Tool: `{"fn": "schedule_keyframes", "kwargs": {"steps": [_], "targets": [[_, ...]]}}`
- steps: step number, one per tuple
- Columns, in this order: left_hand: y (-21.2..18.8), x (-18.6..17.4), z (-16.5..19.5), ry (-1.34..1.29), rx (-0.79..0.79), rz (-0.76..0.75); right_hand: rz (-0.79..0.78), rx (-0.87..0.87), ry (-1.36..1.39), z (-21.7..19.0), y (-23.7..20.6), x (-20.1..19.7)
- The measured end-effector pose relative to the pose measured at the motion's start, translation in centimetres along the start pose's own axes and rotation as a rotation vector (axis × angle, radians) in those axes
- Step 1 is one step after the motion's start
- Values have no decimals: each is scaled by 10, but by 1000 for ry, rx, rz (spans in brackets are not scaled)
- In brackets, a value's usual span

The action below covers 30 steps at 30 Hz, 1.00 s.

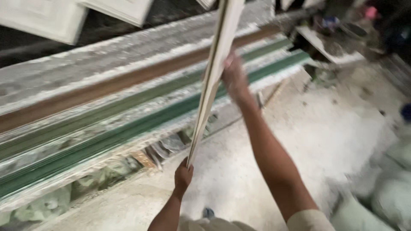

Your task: The person carries long decorative plaster cornice moldings one at a time and leans them against a rack, then brushes and wipes accumulated plaster dust off a large flat mold surface using a brush and an orange sponge, working along its length.

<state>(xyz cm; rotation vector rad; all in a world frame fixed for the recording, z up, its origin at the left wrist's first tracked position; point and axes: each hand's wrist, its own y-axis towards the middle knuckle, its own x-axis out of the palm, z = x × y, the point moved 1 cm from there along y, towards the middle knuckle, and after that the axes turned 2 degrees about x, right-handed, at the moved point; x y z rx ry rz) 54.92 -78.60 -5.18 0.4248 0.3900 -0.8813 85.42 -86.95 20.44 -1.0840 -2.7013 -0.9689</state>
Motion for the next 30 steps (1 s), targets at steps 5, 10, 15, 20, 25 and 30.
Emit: {"fn": "schedule_keyframes", "kwargs": {"steps": [5,10,15,20,25,30], "targets": [[13,55,13,77,-51,-260,202,-210,-64,-97,-24,-64],[13,117,28,199,20,-523,506,-251,-158,-151,-85,-119],[4,173,31,175,366,-645,683,-297,-324,-179,-161,-193],[5,220,25,223,298,-1038,903,-298,-334,-191,-232,-239],[12,256,37,165,451,-1138,1031,-326,-410,-225,-275,-249],[29,298,54,57,582,-1280,1173,-379,-529,-265,-306,-247]]}}
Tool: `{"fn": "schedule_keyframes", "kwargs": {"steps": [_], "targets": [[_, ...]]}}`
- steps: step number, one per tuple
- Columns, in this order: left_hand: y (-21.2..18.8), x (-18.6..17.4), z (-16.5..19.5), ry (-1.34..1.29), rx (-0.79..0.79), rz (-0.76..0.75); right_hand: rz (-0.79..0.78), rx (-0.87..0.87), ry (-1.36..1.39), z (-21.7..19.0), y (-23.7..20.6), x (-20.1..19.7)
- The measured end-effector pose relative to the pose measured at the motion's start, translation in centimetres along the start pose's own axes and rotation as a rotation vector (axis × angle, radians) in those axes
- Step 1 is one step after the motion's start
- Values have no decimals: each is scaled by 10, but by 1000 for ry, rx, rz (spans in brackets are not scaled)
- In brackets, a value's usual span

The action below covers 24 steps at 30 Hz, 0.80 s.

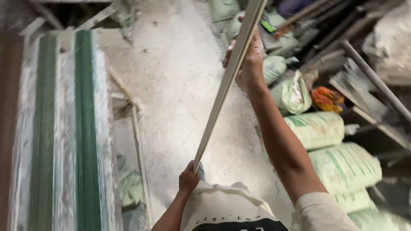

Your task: The person carries long decorative plaster cornice moldings one at a time and leans them against a rack, then brushes and wipes accumulated plaster dust off a large flat mold surface using a brush and an orange sponge, working along its length.

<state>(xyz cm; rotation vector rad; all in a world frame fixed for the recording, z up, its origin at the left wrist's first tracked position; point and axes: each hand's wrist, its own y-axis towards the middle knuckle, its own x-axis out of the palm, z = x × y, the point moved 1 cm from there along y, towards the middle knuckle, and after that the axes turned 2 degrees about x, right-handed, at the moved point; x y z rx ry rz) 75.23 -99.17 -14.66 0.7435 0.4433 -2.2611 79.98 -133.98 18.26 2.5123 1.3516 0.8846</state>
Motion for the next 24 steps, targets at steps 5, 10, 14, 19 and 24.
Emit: {"fn": "schedule_keyframes", "kwargs": {"steps": [5,10,14,19,24], "targets": [[55,-6,-1,-49,251,-157,120,-133,-107,-44,-24,-48],[82,16,16,-2,402,-411,303,-284,-301,-101,-87,-92],[81,39,34,73,379,-640,455,-343,-389,-143,-148,-113],[61,63,48,68,539,-834,643,-407,-431,-181,-240,-122],[15,84,59,142,647,-972,783,-471,-536,-219,-341,-116]]}}
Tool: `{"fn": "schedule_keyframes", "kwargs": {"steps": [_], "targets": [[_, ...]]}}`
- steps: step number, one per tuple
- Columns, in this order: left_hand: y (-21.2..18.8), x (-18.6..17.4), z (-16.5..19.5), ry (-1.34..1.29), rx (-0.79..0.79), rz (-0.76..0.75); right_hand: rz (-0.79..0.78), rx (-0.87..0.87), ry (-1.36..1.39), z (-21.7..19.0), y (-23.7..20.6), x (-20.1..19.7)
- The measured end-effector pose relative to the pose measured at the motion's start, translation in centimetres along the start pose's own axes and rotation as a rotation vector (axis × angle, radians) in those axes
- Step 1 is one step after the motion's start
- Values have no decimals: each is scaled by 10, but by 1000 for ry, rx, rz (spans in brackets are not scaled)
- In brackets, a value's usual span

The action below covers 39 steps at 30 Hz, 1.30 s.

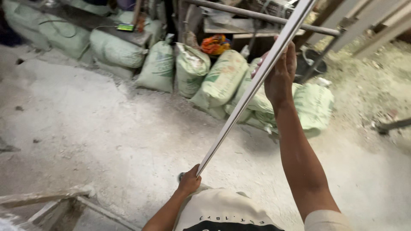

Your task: The person carries long decorative plaster cornice moldings one at a time and leans them against a rack, then brushes and wipes accumulated plaster dust off a large flat mold surface using a brush and an orange sponge, working along its length.

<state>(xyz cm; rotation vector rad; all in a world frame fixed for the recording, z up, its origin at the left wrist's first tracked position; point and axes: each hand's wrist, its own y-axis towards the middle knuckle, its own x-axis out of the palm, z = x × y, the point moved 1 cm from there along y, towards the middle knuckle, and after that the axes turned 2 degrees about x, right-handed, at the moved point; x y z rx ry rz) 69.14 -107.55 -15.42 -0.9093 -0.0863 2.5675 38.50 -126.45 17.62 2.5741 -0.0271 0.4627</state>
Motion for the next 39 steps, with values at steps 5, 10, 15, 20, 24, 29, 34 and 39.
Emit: {"fn": "schedule_keyframes", "kwargs": {"steps": [5,10,15,20,24,29,34,39], "targets": [[-11,50,41,62,-38,-99,156,4,-21,-59,-54,-81],[-30,113,89,123,-24,-202,307,-85,55,-112,-118,-183],[-42,197,145,75,96,-219,372,-164,69,-155,-191,-301],[-38,265,189,122,74,-341,536,-203,-66,-184,-252,-388],[-23,316,223,90,140,-398,707,-144,-132,-213,-288,-451],[31,385,272,130,166,-444,825,-75,-169,-246,-302,-535],[116,457,341,123,323,-538,838,-36,-180,-280,-278,-648],[206,523,427,60,321,-551,941,-54,-192,-336,-215,-764]]}}
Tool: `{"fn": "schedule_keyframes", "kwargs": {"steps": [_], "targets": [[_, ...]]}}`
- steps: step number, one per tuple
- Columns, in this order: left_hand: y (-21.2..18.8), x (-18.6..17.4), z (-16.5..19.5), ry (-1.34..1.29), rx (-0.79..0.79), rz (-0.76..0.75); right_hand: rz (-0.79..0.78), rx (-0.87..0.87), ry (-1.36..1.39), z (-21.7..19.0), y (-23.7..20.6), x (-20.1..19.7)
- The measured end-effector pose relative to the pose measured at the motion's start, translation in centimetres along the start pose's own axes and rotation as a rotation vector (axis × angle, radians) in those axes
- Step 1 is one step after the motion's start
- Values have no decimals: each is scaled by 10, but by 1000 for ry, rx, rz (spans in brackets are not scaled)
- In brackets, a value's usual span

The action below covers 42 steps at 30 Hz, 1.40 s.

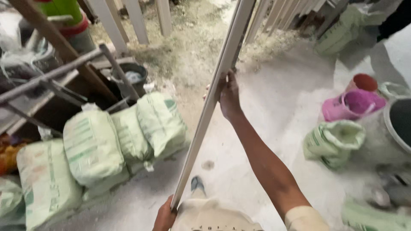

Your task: The person carries long decorative plaster cornice moldings one at a time and leans them against a rack, then brushes and wipes accumulated plaster dust off a large flat mold surface using a brush and an orange sponge, working along its length.

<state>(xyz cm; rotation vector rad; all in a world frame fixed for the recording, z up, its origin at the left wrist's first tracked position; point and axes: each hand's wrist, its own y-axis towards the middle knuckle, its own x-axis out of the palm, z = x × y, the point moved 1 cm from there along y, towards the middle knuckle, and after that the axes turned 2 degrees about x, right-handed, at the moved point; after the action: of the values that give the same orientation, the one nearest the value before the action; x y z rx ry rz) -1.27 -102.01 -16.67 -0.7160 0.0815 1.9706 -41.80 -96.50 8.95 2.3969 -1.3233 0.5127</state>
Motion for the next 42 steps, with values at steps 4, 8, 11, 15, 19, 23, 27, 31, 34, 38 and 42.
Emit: {"fn": "schedule_keyframes", "kwargs": {"steps": [4,8,11,15,19,23,27,31,34,38,42], "targets": [[84,4,37,42,-59,-57,-45,-130,-163,-40,93,-9],[175,20,71,-34,184,97,-148,-264,-65,-67,179,-25],[243,41,93,-40,283,162,-272,-331,5,-77,252,-49],[336,79,128,57,95,150,-213,-324,-83,-84,363,-90],[423,113,169,71,67,212,-233,-194,73,-89,469,-119],[496,143,206,46,13,289,-321,-258,-55,-102,562,-137],[563,175,230,-8,83,455,-334,-257,53,-102,645,-145],[633,185,236,-14,100,446,-370,-279,83,-91,716,-150],[694,186,235,29,-6,386,-369,-250,39,-85,778,-151],[784,176,237,55,88,417,-436,-266,89,-72,868,-139],[880,140,254,86,56,429,-468,-273,89,-61,966,-117]]}}
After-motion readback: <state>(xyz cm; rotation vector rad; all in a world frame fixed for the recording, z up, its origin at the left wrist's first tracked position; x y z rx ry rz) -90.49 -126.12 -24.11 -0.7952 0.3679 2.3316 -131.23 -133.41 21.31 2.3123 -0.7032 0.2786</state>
